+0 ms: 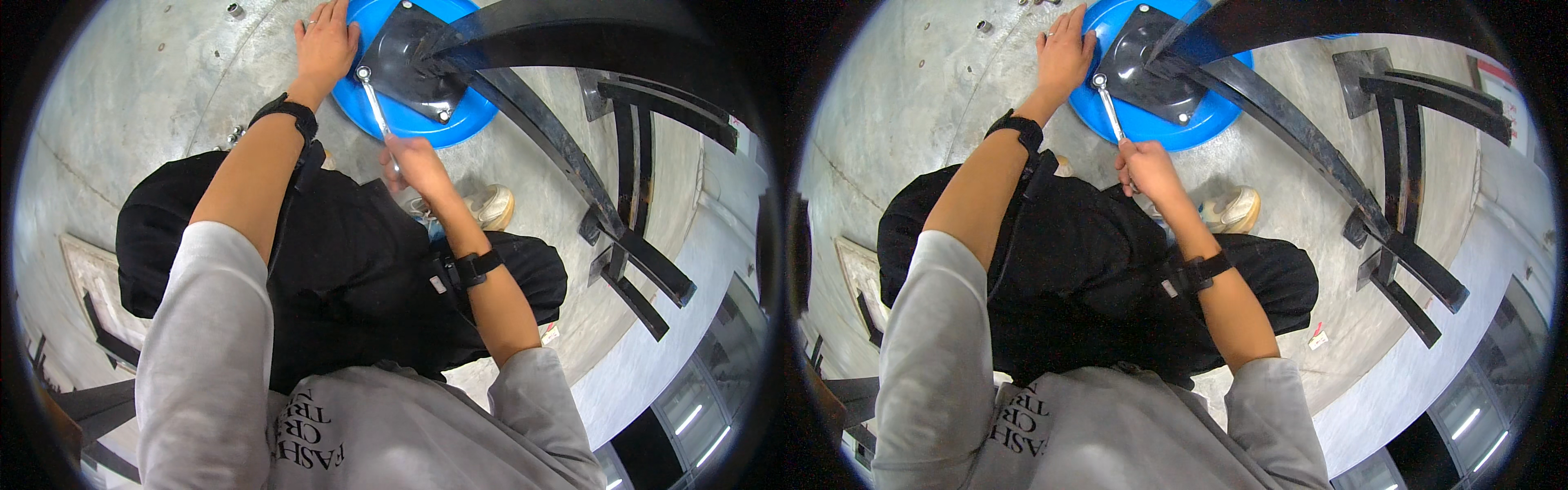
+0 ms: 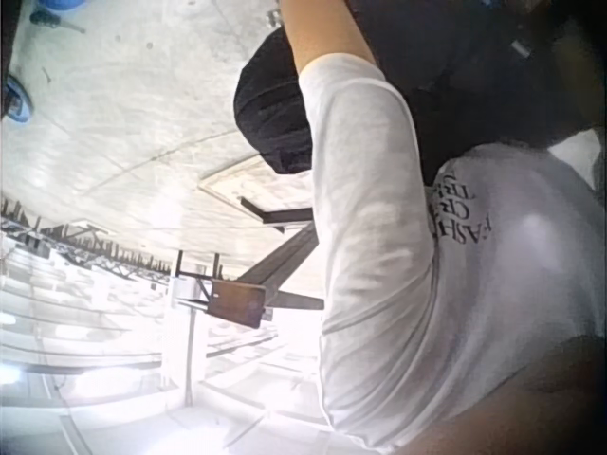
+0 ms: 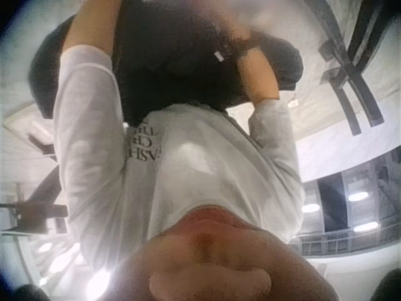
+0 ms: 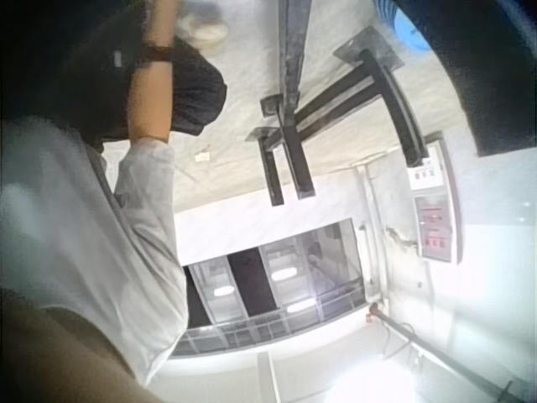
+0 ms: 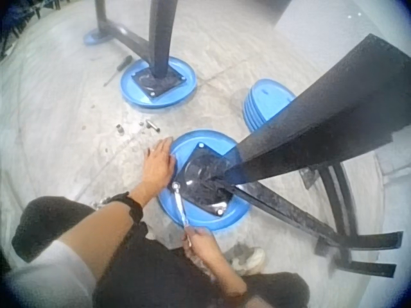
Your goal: The person uses a wrench to tighten bolts on the underside of stool seats, attaching them to metal stool legs.
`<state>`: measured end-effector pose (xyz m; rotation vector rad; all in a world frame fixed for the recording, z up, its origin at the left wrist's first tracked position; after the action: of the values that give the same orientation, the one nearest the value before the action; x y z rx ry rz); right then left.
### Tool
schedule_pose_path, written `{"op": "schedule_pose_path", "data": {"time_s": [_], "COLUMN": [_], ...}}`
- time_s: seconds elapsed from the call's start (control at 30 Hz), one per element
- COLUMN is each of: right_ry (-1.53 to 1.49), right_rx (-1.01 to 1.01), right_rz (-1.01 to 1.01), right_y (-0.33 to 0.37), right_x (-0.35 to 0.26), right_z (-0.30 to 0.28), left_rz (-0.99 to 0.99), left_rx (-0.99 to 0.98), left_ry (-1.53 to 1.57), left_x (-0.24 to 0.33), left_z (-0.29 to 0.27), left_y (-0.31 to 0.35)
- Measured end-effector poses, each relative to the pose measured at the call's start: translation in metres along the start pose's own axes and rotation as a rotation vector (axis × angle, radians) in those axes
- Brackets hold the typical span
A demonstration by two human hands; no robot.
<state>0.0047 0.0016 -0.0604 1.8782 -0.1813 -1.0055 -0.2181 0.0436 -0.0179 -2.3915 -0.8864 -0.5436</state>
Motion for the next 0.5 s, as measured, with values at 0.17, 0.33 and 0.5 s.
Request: {"op": "schedule_pose_path", "data": {"time_s": [0.17,0.33,0.5], "right_ry": [0.364,0.200,-0.009], "right_rx": [0.077,0.149,0.185], "right_rz": [-0.175,-0.417,-0.224], "right_y": [-0.029,-0.002,0.016], "right_x": [-0.033,-0.078,-0.032], "right_z": [-0.060,-0.063,-0.034], "left_rz": [0.046,0.110,0.052], "left_rx": [0.027,0.096,0.046], "left_ry": [0.001,-0.012,0.026], "left_x": [-0.001,-0.001,0.000], "left_z": [0.007,0.005,0.001], "left_y": [0.003,0.005,0.003]}}
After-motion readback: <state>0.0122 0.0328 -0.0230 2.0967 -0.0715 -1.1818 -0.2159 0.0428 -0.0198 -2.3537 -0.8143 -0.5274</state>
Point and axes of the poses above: each hand's wrist, its own y-axis away from the middle knuckle, its own z-axis out of the palm, x = y × z, the point moved 10 cm from there along -y, towards the middle knuckle, and after that the axes turned 10 degrees about x, right-handed, at the moved point
